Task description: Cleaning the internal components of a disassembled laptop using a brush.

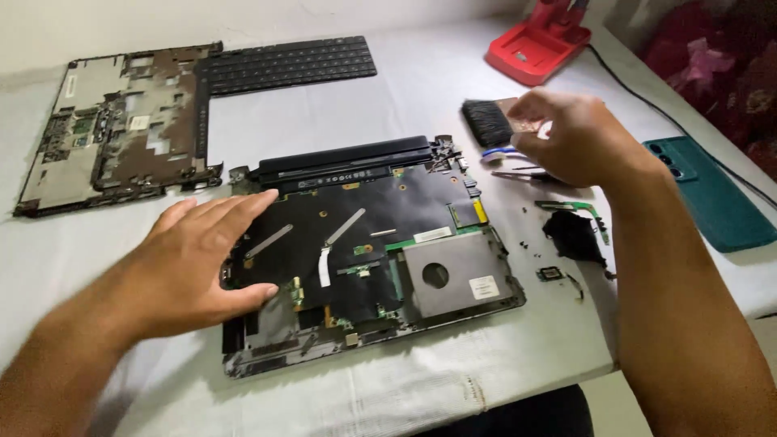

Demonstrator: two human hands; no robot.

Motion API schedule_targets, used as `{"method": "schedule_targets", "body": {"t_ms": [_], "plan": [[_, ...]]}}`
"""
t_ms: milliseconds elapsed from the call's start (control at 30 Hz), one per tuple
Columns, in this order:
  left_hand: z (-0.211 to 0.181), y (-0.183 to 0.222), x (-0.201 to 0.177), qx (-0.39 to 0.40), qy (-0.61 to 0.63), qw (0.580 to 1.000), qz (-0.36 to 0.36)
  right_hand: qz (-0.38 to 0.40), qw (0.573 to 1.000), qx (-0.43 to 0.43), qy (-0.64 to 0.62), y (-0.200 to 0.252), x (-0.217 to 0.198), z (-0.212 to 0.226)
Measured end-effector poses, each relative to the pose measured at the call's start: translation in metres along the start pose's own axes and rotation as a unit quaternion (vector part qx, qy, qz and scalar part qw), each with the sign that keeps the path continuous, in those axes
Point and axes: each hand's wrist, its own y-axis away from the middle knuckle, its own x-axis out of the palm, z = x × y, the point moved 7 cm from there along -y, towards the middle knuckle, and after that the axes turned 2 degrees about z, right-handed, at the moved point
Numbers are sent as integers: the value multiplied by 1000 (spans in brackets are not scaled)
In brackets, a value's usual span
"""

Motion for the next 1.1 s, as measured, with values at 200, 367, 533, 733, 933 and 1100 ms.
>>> {"method": "schedule_targets", "body": {"t_ms": [200, 367, 533, 733, 933, 1100], "plan": [[-1, -13, -3, -49, 1, 996, 68, 49, 988, 143, -19, 12, -16, -33], [-1, -15, -2, 24, 1, 999, -21, -2, 984, 174, -22, 18, -32, -54], [12, -14, 5, -46, 3, 999, -1, -36, 990, 135, -24, 14, -35, -58], [10, -11, 2, -53, 1, 999, -12, 45, 985, 168, 0, 13, -20, -54], [10, -10, 2, -22, 11, 999, -38, 85, 984, 152, -39, 20, -11, -28], [13, -9, 1, -36, 30, 998, -29, 121, 990, 67, 9, 14, 6, 1]]}}
